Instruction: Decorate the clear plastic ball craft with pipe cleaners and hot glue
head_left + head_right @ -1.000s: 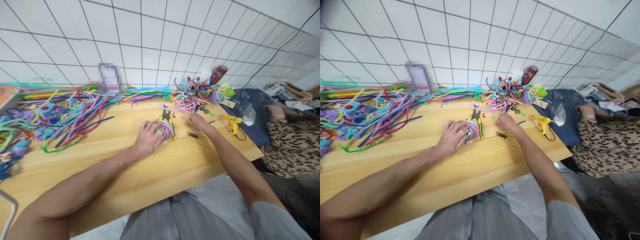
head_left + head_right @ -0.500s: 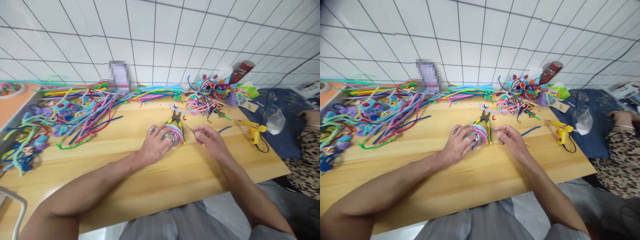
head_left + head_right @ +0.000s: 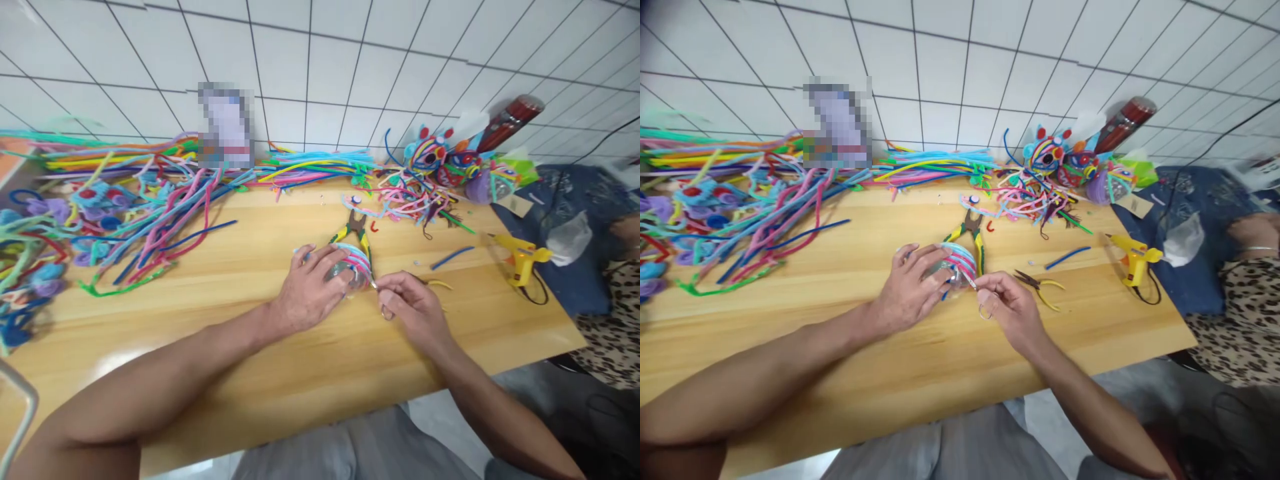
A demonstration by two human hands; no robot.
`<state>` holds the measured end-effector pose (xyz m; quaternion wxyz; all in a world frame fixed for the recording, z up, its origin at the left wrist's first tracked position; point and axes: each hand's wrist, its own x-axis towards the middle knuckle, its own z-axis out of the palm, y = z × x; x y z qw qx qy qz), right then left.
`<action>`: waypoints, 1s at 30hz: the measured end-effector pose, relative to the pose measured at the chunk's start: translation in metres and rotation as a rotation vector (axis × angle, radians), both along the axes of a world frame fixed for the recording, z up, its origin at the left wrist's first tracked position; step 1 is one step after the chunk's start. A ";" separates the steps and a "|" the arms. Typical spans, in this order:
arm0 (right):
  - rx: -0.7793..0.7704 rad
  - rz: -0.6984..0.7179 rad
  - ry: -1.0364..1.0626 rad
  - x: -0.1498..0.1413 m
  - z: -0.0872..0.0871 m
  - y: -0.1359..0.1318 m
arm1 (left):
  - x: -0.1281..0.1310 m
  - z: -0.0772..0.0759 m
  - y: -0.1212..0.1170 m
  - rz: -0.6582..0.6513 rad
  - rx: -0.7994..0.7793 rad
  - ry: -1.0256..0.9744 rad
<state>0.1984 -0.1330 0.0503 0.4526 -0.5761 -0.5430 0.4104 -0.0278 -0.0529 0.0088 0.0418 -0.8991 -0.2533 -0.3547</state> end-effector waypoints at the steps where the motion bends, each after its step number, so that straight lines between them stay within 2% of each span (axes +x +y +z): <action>1: 0.052 -0.004 -0.065 -0.002 -0.002 -0.003 | 0.000 0.000 0.000 -0.001 -0.001 -0.001; 6: 0.431 0.003 -0.502 -0.004 0.001 -0.008 | 0.001 0.002 -0.002 0.000 -0.009 -0.025; 10: 0.587 0.035 -0.654 -0.007 0.002 0.000 | 0.001 0.003 -0.002 0.007 -0.002 -0.024; 17: 0.639 0.093 -0.712 -0.008 -0.005 0.008 | 0.000 0.002 -0.002 -0.004 -0.031 -0.004; 23: 0.705 0.066 -0.765 -0.009 -0.009 0.006 | 0.001 0.003 -0.002 -0.013 -0.036 0.000; 30: 0.632 0.015 -0.679 -0.015 -0.006 0.006 | 0.001 0.006 -0.002 0.010 -0.007 0.021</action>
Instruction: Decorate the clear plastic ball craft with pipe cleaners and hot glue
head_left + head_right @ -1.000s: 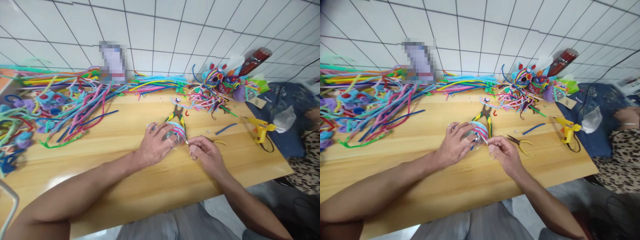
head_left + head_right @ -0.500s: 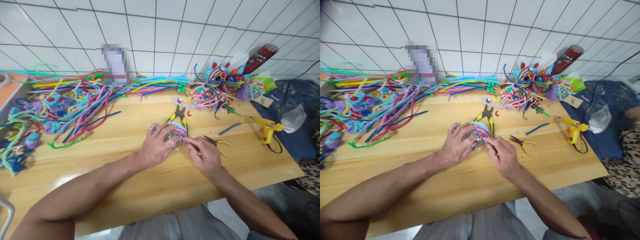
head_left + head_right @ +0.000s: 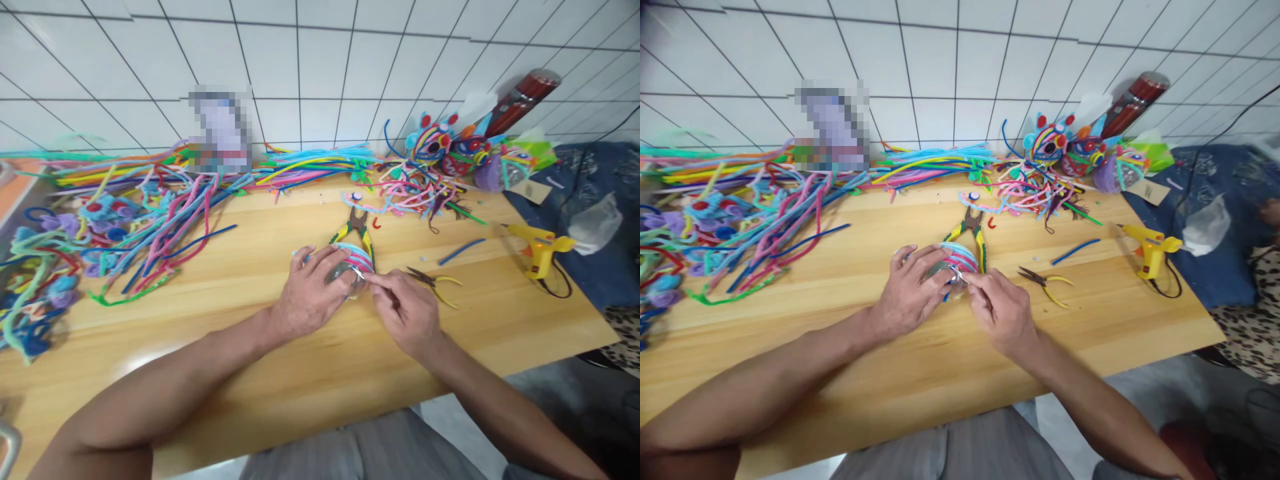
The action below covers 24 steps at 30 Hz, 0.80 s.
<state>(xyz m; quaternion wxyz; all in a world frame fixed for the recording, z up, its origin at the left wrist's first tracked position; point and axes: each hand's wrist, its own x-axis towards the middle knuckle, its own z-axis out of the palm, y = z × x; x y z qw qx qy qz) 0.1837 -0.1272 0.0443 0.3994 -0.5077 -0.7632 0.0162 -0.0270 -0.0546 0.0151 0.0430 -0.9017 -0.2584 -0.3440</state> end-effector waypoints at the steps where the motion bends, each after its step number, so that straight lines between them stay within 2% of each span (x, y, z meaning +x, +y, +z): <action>1: -0.008 -0.005 0.032 0.000 0.001 0.000 | 0.000 0.000 0.000 0.002 0.003 -0.001; 4: 0.008 -0.020 0.066 0.000 0.003 -0.002 | 0.000 -0.001 -0.001 0.006 -0.002 0.000; 16: 0.017 -0.025 -0.021 -0.001 -0.002 0.003 | -0.002 -0.003 -0.001 -0.019 -0.069 0.001; 24: 0.023 -0.019 -0.051 -0.001 0.001 0.003 | 0.000 -0.002 -0.001 -0.019 -0.055 0.000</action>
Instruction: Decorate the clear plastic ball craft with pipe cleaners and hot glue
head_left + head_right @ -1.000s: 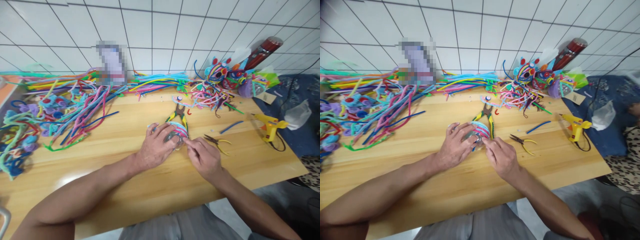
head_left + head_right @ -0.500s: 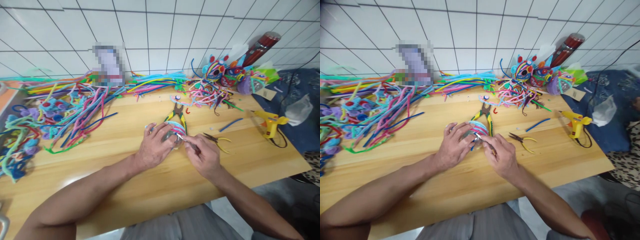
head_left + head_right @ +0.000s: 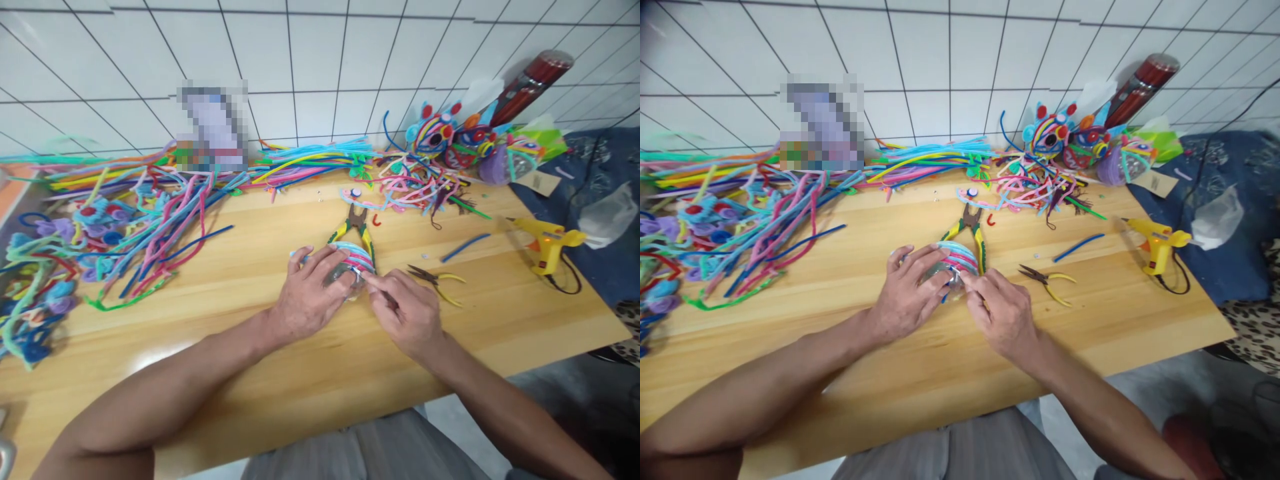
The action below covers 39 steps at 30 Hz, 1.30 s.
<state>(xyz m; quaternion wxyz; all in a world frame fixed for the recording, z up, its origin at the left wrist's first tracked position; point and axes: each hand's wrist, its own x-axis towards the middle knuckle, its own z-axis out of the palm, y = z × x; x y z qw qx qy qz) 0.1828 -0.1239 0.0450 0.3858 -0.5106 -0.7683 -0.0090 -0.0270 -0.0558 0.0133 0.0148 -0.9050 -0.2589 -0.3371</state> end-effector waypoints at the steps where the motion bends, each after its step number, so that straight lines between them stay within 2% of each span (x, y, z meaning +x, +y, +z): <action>1: -0.001 0.001 0.001 0.000 -0.001 0.000 | 0.000 0.000 0.000 0.001 -0.008 0.006; 9: -0.043 -0.025 0.116 0.001 -0.007 -0.007 | -0.002 -0.004 0.001 0.002 -0.014 0.012; 12: -0.090 -0.105 0.247 0.007 -0.007 -0.006 | -0.003 -0.004 0.002 -0.001 -0.004 0.012; 15: -0.166 -0.186 0.351 0.023 -0.013 0.009 | -0.004 -0.004 0.003 0.003 0.017 0.008; 19: -0.304 -0.265 0.242 0.055 -0.030 0.034 | -0.004 -0.004 0.004 -0.007 0.037 -0.022; 21: -0.263 -0.290 0.149 0.063 -0.034 0.036 | -0.004 -0.005 0.005 -0.007 0.033 -0.039; 24: -0.182 -0.195 0.103 0.057 -0.032 0.024 | -0.002 -0.005 0.005 0.005 0.038 -0.061; 27: -0.295 0.009 0.104 0.033 -0.028 0.011 | -0.002 -0.005 0.005 0.008 0.061 -0.089; 29: -0.387 0.093 0.111 0.017 -0.031 0.009 | -0.001 -0.005 0.005 0.009 0.068 -0.094; 31: -0.410 0.120 0.147 0.006 -0.036 0.012 | -0.002 -0.005 0.005 0.009 0.070 -0.094; 34: -0.362 0.111 0.221 0.000 -0.044 0.018 | -0.003 -0.007 0.005 0.001 0.055 -0.108; 39: -0.280 0.111 0.235 0.002 -0.043 0.020 | -0.005 -0.009 0.005 -0.012 0.011 -0.129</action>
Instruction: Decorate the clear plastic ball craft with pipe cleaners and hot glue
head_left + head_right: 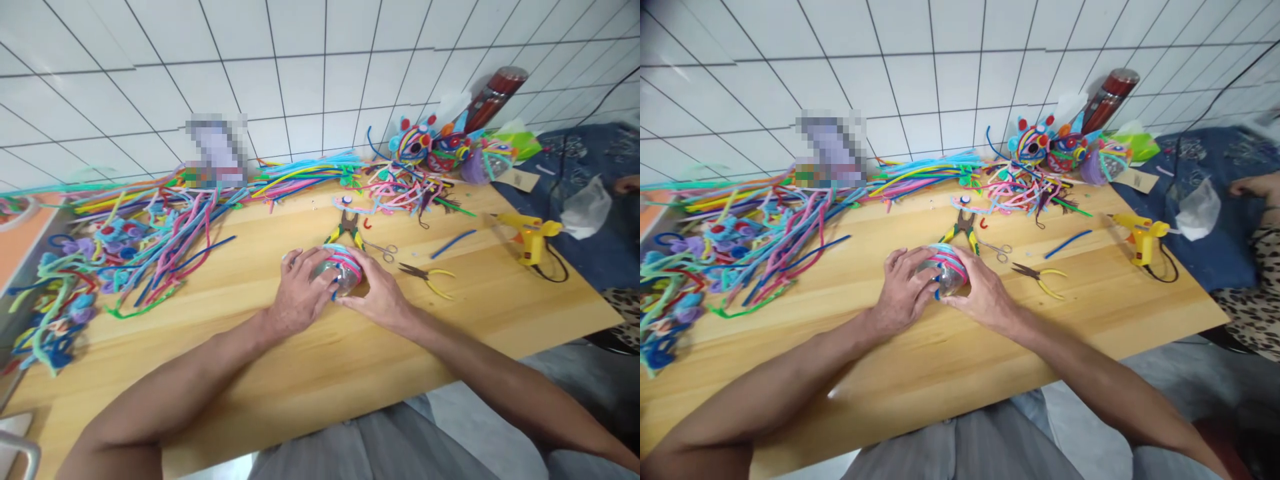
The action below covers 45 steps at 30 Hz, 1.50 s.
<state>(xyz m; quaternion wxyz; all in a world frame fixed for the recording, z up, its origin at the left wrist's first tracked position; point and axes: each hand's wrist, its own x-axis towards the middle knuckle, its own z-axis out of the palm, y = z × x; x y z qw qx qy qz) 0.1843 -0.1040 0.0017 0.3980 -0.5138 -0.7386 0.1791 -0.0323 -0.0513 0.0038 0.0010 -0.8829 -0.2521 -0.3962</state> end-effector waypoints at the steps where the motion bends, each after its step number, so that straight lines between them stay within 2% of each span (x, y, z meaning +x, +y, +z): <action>1: 0.012 0.004 -0.004 0.000 0.001 0.000 | 0.000 0.000 0.000 0.000 -0.009 -0.005; 5: 0.033 0.016 -0.045 0.002 0.003 0.005 | -0.001 0.000 0.002 0.011 -0.014 -0.029; 11: 0.111 0.042 -0.098 0.010 -0.004 0.008 | -0.001 -0.001 -0.004 0.008 -0.037 -0.066; 15: 0.135 0.050 -0.101 0.013 -0.003 0.005 | 0.001 -0.002 -0.011 0.078 -0.041 -0.153; 18: 0.107 0.022 -0.041 0.011 -0.002 0.004 | 0.002 -0.001 -0.010 0.136 -0.108 -0.213; 22: -0.032 -0.026 0.154 0.010 -0.003 0.004 | -0.004 0.000 -0.001 0.090 -0.204 -0.290; 27: -0.307 -0.053 0.745 0.015 0.006 0.014 | -0.011 0.006 0.010 0.000 -0.256 -0.452; 31: -0.339 -0.009 1.043 0.021 0.018 0.024 | -0.004 0.012 0.012 -0.058 -0.508 -0.475; 34: -0.303 0.008 1.129 0.020 0.023 0.025 | 0.010 0.018 0.008 -0.157 -0.757 -0.457; 37: -0.309 -0.004 1.170 0.018 0.025 0.023 | 0.029 0.024 0.004 -0.272 -0.904 -0.503; 41: -0.345 -0.009 1.180 0.016 0.025 0.022 | 0.049 0.021 0.005 -0.295 -0.948 -0.591; 45: -0.391 -0.005 1.163 0.015 0.019 0.025 | 0.056 0.011 0.009 -0.302 -0.996 -0.611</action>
